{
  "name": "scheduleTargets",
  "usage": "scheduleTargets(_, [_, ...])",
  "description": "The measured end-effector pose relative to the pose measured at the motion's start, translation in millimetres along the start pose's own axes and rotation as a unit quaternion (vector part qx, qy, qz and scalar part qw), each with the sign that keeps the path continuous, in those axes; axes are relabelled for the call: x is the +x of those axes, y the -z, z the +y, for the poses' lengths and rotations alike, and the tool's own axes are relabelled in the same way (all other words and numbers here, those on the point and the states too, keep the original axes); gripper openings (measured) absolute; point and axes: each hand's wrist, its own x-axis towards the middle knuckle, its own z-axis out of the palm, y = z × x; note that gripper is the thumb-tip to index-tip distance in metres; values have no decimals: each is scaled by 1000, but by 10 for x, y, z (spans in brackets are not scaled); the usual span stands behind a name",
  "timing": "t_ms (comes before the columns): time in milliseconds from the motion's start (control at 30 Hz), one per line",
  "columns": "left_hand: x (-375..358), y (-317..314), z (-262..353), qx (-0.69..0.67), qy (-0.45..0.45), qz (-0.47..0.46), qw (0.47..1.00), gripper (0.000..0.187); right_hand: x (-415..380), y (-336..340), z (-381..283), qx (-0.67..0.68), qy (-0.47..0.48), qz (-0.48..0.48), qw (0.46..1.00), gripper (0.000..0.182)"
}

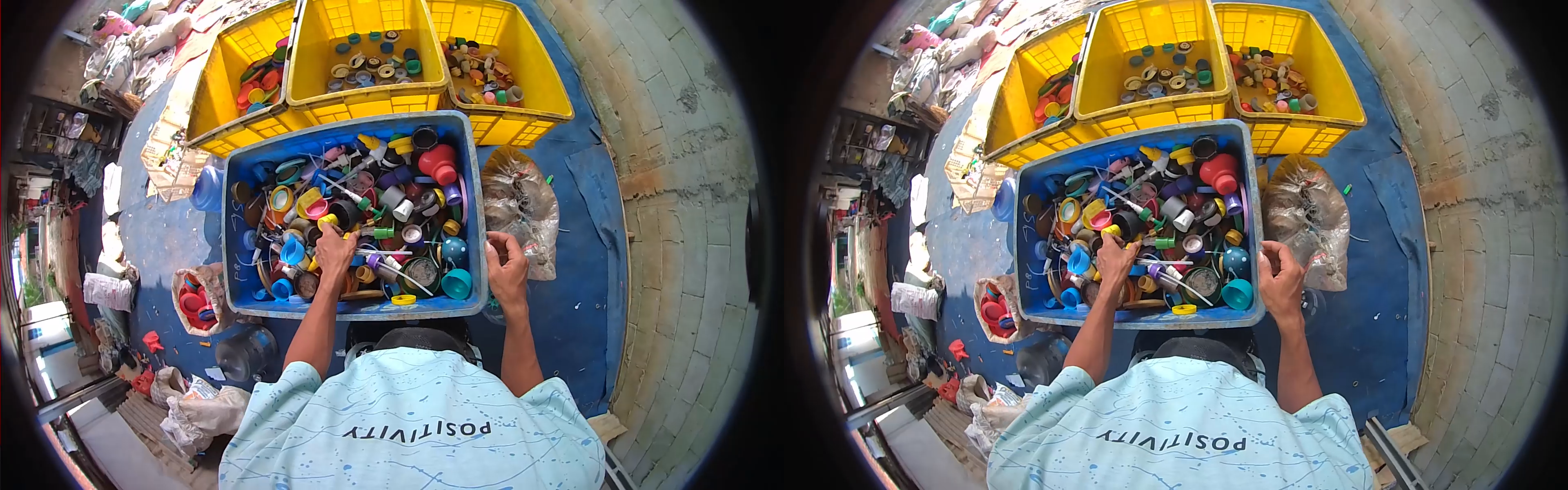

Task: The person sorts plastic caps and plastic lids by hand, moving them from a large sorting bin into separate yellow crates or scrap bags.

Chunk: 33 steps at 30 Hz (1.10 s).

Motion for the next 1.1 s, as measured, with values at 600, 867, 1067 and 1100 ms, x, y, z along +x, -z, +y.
scheduleTargets(600, [-41, 436, -351, -327, 39, -91, 940, 48, -60, -1033, -146, -86, 105, -190, 972, 23])
scheduleTargets(867, [-360, 933, -940, -716, 154, -143, 666, 29, 49, -1931, -262, -115, 103, -296, 943, 28])
scheduleTargets(1067, [-526, 1073, -1227, -795, 162, -99, 577, 26, 86, -2642, -319, -165, 224, -264, 924, 32])
scheduleTargets(1100, [-530, 1078, -1266, -786, 164, -90, 589, 27, 90, -2724, -342, -187, 232, -265, 917, 36])
